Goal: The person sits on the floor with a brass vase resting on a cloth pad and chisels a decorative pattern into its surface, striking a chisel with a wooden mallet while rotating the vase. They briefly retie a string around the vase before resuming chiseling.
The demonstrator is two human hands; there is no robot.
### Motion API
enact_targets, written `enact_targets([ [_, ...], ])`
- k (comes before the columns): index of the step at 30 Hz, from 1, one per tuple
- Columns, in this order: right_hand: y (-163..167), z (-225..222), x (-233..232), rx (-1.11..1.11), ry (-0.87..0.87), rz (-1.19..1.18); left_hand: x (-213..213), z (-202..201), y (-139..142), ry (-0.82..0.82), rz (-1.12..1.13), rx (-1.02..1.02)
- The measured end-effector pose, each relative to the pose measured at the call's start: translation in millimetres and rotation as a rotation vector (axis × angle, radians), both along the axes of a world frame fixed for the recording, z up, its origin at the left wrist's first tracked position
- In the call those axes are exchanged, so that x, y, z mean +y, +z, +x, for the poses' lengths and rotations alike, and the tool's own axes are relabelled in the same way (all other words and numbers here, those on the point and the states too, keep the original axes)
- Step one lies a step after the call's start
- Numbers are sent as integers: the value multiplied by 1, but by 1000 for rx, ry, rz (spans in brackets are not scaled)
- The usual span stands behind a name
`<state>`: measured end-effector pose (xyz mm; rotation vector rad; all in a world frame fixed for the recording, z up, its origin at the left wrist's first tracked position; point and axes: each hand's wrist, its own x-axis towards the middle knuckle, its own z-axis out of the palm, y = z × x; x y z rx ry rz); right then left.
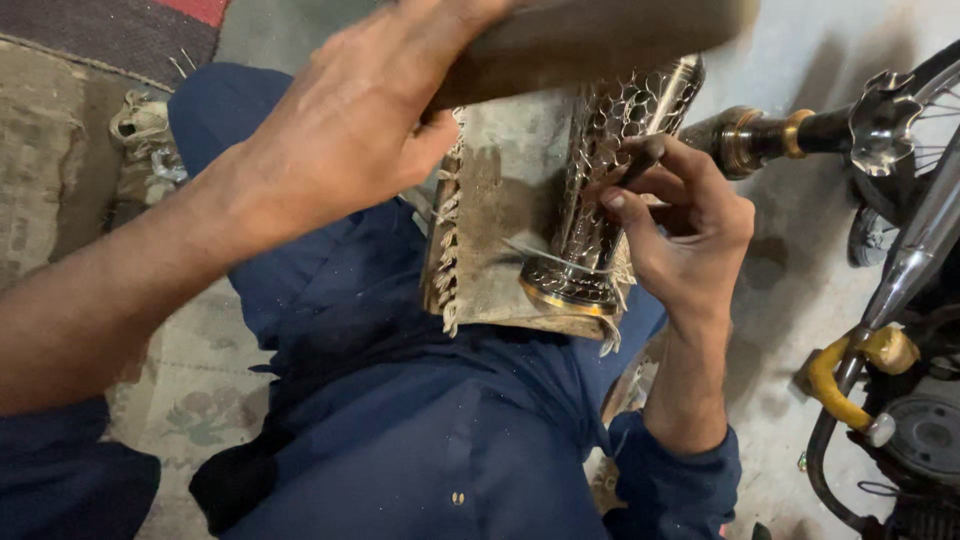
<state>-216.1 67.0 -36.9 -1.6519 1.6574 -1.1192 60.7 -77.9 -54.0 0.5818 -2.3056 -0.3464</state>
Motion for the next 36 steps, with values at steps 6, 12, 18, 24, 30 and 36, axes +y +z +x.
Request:
enact_targets([
  [6, 0, 0, 0, -20, 5, 20, -5, -3, 1, 98, -187, -72],
  [12, -1, -1, -2, -72, -3, 10, -5, -8, -2, 76, -128, -92],
  [18, -10, 11, 1, -198, -77, -132, -7, -12, -9, -61, 204, 61],
  [24, 1, 10, 0, -65, -84, 27, -12, -12, 4, -55, 3, 74],
  [30, 5, -1, -4, -246, -240, -13, 15, 3, -2, 203, 10, -276],
  [36, -24, 2, 24, -444, -347, -243, 43, 15, -53, 69, 716, 125],
])
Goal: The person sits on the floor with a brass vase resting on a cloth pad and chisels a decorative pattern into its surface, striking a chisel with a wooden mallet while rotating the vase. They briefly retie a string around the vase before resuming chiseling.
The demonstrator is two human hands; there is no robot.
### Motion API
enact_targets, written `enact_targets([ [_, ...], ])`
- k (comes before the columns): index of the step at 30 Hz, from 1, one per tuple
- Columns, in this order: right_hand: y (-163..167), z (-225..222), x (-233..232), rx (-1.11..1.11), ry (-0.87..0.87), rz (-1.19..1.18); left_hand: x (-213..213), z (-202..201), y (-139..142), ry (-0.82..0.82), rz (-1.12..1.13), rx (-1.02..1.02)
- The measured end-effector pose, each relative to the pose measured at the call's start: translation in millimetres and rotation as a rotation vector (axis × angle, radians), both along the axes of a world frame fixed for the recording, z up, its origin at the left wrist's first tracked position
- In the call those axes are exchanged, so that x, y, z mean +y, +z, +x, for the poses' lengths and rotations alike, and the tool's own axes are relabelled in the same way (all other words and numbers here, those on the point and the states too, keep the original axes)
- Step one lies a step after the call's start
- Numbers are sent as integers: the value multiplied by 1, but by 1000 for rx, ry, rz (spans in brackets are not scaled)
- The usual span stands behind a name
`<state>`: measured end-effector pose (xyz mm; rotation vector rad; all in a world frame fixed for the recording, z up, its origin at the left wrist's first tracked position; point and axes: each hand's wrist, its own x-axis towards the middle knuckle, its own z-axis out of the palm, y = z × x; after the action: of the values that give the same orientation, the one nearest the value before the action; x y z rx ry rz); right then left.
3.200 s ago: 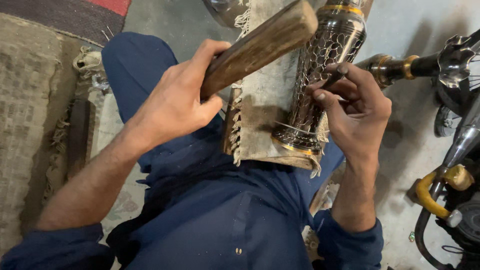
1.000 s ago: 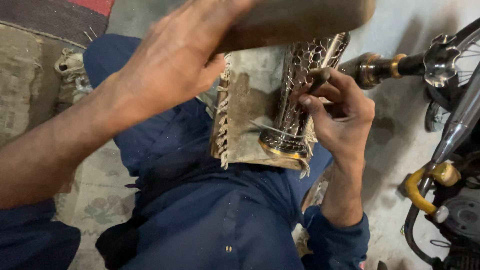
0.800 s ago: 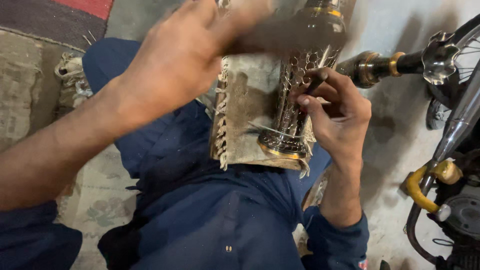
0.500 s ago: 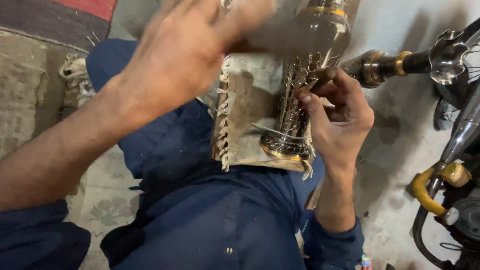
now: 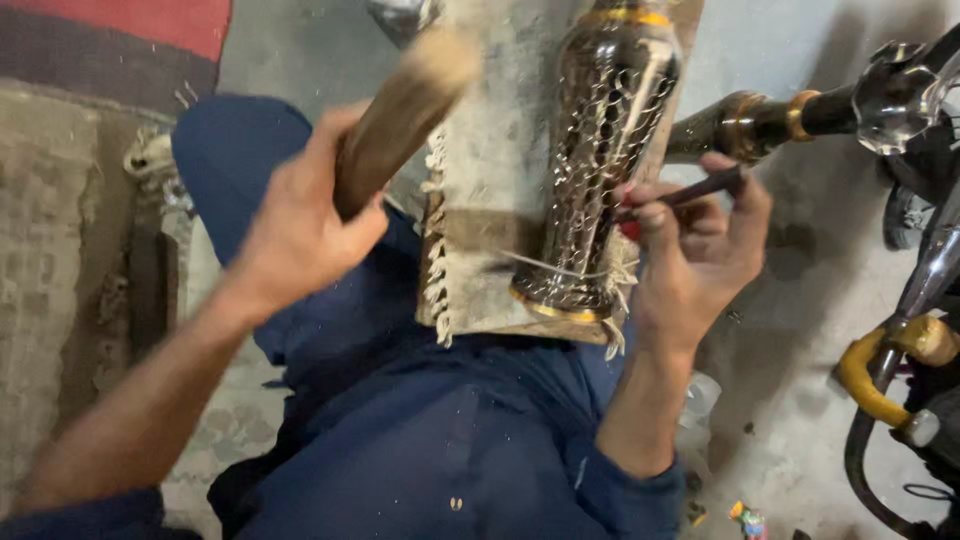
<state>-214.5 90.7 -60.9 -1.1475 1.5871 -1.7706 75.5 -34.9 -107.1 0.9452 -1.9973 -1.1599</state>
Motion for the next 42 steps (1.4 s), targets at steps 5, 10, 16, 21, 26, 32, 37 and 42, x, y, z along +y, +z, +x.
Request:
enact_targets([
  [5, -20, 1, 8, 9, -22, 18, -1, -11, -18, 21, 160, -39],
  [10, -26, -5, 8, 140, 1, -65, -23, -20, 41, -120, 19, -221],
  [16, -33, -9, 12, 116, -28, -95, -47, -63, 129, -358, -545, -243],
  [21, -31, -5, 14, 99, -46, -70, -49, -84, 164, -443, -683, -531],
  [26, -26, -1, 11, 107, -66, -87, -46, -91, 173, -454, -860, -364],
  [32, -23, -1, 12, 149, -58, -60, -40, -99, 180, -468, -747, -443],
  [37, -24, -1, 14, 131, -63, -44, -32, -97, 193, -471, -875, -388],
  [42, -24, -2, 14, 142, -35, -44, -38, -90, 182, -488, -794, -385],
])
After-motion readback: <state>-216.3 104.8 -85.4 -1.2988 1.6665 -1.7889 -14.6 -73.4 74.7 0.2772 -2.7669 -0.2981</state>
